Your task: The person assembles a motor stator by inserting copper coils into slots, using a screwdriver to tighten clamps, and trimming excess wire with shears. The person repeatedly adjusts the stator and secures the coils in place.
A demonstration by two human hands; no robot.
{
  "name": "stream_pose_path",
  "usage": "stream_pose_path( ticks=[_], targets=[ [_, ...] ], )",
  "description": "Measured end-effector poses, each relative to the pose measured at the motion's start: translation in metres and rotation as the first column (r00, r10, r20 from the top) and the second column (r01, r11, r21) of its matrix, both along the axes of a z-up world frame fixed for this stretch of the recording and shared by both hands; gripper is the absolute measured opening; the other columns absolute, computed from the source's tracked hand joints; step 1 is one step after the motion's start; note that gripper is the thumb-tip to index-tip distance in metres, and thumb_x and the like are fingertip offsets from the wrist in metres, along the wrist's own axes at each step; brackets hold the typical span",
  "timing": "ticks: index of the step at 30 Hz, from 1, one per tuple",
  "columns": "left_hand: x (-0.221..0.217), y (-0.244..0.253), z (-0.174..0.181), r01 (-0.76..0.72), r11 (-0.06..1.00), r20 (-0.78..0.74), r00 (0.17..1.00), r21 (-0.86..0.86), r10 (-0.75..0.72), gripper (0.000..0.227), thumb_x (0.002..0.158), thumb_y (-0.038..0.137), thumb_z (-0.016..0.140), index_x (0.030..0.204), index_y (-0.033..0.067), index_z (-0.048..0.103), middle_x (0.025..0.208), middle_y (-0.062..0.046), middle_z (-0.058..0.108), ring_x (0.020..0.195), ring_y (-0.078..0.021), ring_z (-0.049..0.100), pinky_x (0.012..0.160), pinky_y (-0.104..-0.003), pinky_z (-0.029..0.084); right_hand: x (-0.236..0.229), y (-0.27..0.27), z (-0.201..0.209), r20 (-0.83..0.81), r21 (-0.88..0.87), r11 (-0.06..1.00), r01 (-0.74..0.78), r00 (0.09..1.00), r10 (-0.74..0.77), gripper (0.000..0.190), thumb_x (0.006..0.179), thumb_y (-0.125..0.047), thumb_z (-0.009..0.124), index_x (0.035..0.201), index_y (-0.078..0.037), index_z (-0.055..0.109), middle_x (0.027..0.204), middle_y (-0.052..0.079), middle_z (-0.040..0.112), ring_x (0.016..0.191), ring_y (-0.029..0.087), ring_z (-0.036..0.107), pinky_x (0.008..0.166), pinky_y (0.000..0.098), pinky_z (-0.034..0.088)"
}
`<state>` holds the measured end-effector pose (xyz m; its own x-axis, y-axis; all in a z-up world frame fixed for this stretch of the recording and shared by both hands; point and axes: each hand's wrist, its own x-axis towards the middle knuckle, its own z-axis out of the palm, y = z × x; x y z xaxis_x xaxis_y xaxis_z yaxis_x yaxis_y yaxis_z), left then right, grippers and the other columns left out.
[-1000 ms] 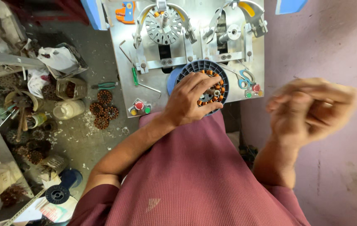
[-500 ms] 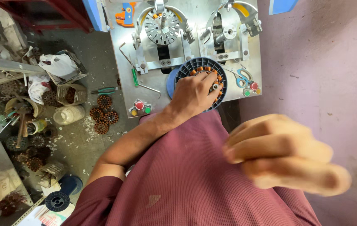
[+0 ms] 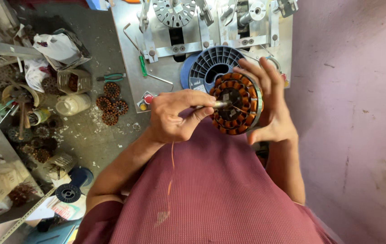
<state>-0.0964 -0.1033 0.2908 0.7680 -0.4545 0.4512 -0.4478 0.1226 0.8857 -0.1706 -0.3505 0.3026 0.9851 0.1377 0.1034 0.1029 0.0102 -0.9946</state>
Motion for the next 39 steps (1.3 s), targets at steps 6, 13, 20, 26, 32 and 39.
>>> stream_pose_path(
  ticks=[6,13,20,26,32,39],
  targets=[
    [0.002,-0.005,-0.027,0.001,0.983,-0.298,0.953,-0.185,-0.057,0.006,0.099,-0.001,0.073,0.105,-0.0016,0.072,0.105,-0.016,0.077,0.088,-0.0163,0.075,0.075,-0.028,0.062,-0.005,0.018,-0.026,0.054,0.050,0.997,0.058,0.997,-0.060,0.129,0.067,-0.033,0.100,0.166,-0.017,0.019,0.165,0.019,0.036,0.145,0.030,0.047,0.123,0.0463,0.045],
    [0.009,0.019,-0.090,-0.131,0.949,-0.562,0.825,-0.288,-0.056,0.006,0.100,-0.002,0.071,0.104,0.0004,0.073,0.103,-0.017,0.076,0.085,-0.0199,0.078,0.074,-0.033,0.067,0.009,-0.003,-0.032,0.053,-0.263,0.961,0.087,0.996,-0.076,0.116,0.069,-0.026,0.100,0.163,-0.009,0.036,0.160,0.017,0.043,0.139,0.026,0.056,0.117,0.0414,0.053],
    [0.017,0.127,-0.153,-0.679,0.704,-0.960,0.278,-0.211,-0.020,0.013,0.098,0.002,0.075,0.109,0.0022,0.067,0.089,-0.011,0.071,0.070,-0.0166,0.066,0.062,-0.029,0.053,0.015,-0.012,-0.049,0.068,-0.534,0.836,0.126,0.992,-0.106,0.116,0.065,-0.031,0.102,0.161,-0.006,0.042,0.161,0.018,0.044,0.144,0.031,0.056,0.114,0.0442,0.058],
    [-0.006,0.119,-0.134,-0.841,0.494,-0.497,0.339,0.220,0.799,0.065,0.094,0.004,0.080,0.144,0.0032,0.038,0.135,-0.014,0.057,0.120,-0.0292,0.057,0.098,-0.042,0.047,0.016,-0.003,-0.054,0.104,-0.572,0.799,0.187,0.982,-0.156,0.113,0.068,-0.034,0.103,0.158,-0.005,0.042,0.159,0.018,0.047,0.140,0.030,0.060,0.109,0.0415,0.060],
    [0.024,0.031,-0.101,-0.440,0.865,0.018,0.893,0.242,0.449,0.040,0.108,0.015,0.071,0.142,0.0075,0.052,0.134,-0.011,0.063,0.128,-0.0247,0.062,0.114,-0.038,0.047,0.007,0.016,-0.054,0.061,-0.494,0.828,0.265,0.961,-0.271,0.112,0.071,-0.030,0.104,0.158,-0.003,0.039,0.155,0.016,0.051,0.133,0.026,0.064,0.111,0.0394,0.059],
    [0.101,-0.062,-0.140,0.082,0.817,-0.130,0.991,0.570,-0.009,0.034,0.099,0.038,0.070,0.109,0.0053,0.071,0.088,-0.021,0.074,0.084,-0.0387,0.073,0.076,-0.047,0.054,-0.003,0.011,-0.041,0.077,-0.286,0.934,0.216,0.976,-0.202,0.113,0.071,-0.022,0.102,0.159,-0.001,0.035,0.159,0.015,0.048,0.137,0.021,0.056,0.121,0.0378,0.052]
  ],
)
